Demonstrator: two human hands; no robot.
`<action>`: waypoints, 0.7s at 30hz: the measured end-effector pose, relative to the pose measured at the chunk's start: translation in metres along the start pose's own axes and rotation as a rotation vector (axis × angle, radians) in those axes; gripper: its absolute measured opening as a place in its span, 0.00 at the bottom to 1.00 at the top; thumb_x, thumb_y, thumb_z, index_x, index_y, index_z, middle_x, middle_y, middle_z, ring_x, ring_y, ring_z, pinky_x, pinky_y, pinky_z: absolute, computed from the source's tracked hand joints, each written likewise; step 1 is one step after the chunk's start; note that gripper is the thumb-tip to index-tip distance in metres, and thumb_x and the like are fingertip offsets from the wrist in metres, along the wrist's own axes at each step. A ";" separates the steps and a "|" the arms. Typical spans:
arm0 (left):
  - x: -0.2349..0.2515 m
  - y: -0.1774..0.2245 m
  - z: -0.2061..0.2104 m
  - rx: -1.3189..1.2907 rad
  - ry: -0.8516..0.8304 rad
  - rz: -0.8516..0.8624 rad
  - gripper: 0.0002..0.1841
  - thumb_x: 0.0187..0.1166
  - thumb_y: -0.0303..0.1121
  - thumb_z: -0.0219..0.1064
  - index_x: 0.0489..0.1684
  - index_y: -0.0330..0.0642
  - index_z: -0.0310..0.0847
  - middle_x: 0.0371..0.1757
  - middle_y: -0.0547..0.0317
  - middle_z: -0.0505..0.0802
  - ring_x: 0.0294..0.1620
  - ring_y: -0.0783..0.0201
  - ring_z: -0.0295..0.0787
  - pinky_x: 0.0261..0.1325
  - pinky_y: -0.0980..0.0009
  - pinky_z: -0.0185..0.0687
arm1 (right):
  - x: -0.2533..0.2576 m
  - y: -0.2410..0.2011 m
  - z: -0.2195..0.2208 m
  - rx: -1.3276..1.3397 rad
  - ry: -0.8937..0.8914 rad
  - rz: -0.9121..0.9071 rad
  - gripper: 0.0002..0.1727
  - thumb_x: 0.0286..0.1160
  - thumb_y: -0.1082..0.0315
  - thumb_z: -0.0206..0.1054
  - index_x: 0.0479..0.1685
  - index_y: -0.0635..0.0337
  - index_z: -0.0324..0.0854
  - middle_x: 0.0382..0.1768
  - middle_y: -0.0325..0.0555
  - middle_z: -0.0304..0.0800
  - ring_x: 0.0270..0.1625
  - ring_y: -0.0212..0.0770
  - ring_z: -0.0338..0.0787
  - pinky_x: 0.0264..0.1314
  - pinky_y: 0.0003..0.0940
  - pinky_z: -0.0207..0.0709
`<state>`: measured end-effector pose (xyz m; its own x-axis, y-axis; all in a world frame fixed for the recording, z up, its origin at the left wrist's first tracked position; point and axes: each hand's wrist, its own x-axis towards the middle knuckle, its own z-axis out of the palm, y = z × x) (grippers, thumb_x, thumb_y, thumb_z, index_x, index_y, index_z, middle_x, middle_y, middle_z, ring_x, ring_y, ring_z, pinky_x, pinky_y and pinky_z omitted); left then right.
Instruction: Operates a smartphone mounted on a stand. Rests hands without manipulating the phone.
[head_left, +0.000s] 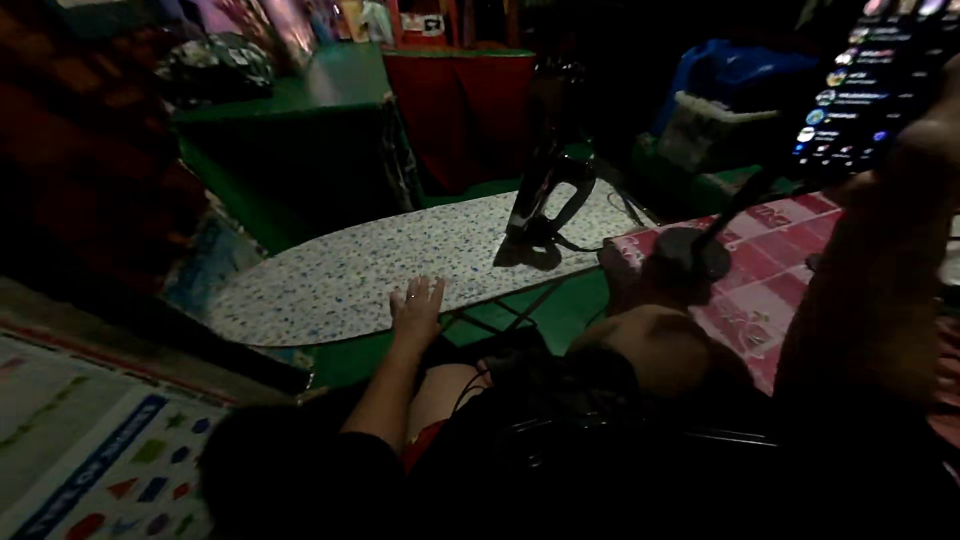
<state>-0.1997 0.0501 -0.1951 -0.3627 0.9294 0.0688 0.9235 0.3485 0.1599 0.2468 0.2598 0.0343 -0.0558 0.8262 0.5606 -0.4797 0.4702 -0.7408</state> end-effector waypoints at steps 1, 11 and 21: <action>0.000 0.003 0.002 0.024 0.006 -0.019 0.43 0.69 0.21 0.76 0.91 0.45 0.62 0.90 0.33 0.65 0.92 0.31 0.52 0.82 0.20 0.44 | -0.006 0.002 0.024 0.053 0.005 0.031 0.29 0.98 0.48 0.23 0.71 0.50 0.68 0.55 0.37 0.90 0.58 0.32 0.92 0.61 0.35 0.89; -0.018 0.037 -0.091 -0.892 0.082 -0.015 0.20 0.87 0.30 0.62 0.74 0.30 0.76 0.67 0.36 0.87 0.66 0.49 0.86 0.71 0.53 0.79 | -0.052 0.080 0.201 0.337 -0.222 0.423 0.32 0.97 0.44 0.29 0.67 0.53 0.75 0.46 0.42 0.93 0.48 0.36 0.94 0.50 0.37 0.91; -0.043 0.138 -0.192 -1.594 0.519 -0.110 0.27 0.98 0.40 0.28 0.90 0.38 0.50 0.81 0.47 0.75 0.76 0.63 0.76 0.75 0.70 0.74 | -0.105 0.144 0.289 0.435 -0.205 0.602 0.30 0.97 0.46 0.37 0.61 0.58 0.80 0.43 0.45 0.93 0.44 0.37 0.94 0.48 0.38 0.91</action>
<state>-0.0810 0.0348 0.0128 -0.7125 0.6617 0.2336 -0.0286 -0.3601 0.9325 -0.0701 0.1513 -0.0243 -0.5574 0.8067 0.1962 -0.6142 -0.2416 -0.7512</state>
